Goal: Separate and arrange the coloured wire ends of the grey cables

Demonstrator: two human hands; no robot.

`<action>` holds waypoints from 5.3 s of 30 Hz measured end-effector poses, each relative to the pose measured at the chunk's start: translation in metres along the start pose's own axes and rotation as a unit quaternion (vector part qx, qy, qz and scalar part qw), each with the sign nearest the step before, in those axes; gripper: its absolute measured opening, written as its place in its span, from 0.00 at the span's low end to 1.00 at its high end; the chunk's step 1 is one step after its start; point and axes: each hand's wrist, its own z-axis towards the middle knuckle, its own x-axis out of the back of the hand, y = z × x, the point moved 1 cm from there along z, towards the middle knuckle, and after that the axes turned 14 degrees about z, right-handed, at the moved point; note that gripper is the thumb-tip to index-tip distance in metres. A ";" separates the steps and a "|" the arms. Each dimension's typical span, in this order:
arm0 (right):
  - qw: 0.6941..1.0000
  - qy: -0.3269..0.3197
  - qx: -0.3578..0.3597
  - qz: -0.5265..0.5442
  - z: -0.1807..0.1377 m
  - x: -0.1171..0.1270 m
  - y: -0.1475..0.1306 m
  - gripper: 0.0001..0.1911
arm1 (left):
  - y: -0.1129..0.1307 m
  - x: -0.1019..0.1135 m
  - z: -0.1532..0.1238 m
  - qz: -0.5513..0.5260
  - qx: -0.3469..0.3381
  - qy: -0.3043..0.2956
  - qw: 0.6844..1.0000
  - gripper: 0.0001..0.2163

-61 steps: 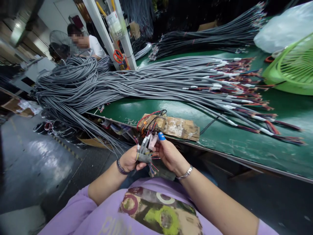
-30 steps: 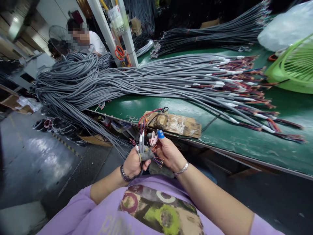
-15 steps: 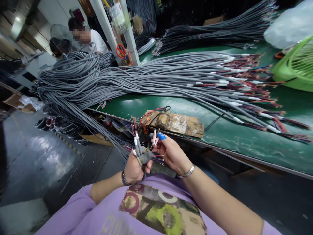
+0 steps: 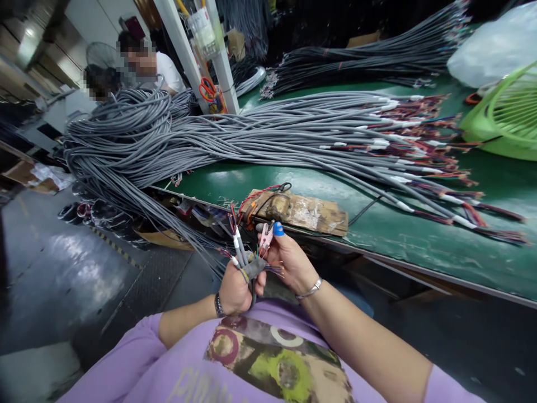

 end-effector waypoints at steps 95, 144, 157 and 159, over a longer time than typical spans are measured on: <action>0.999 -0.018 0.042 0.015 0.007 -0.001 0.003 0.20 | -0.013 0.028 0.009 0.246 -0.221 0.077 0.941 0.15; 0.975 -0.122 -0.077 -0.168 -0.027 0.016 -0.002 0.18 | -0.011 0.036 -0.006 0.201 -0.187 0.043 0.961 0.16; 0.927 -0.114 0.044 -0.354 -0.032 0.025 -0.012 0.17 | -0.009 0.038 0.000 0.238 -0.085 -0.082 0.964 0.10; 0.952 -0.077 0.028 -0.296 -0.031 0.031 -0.013 0.21 | -0.007 0.037 0.001 0.200 -0.083 -0.011 0.976 0.14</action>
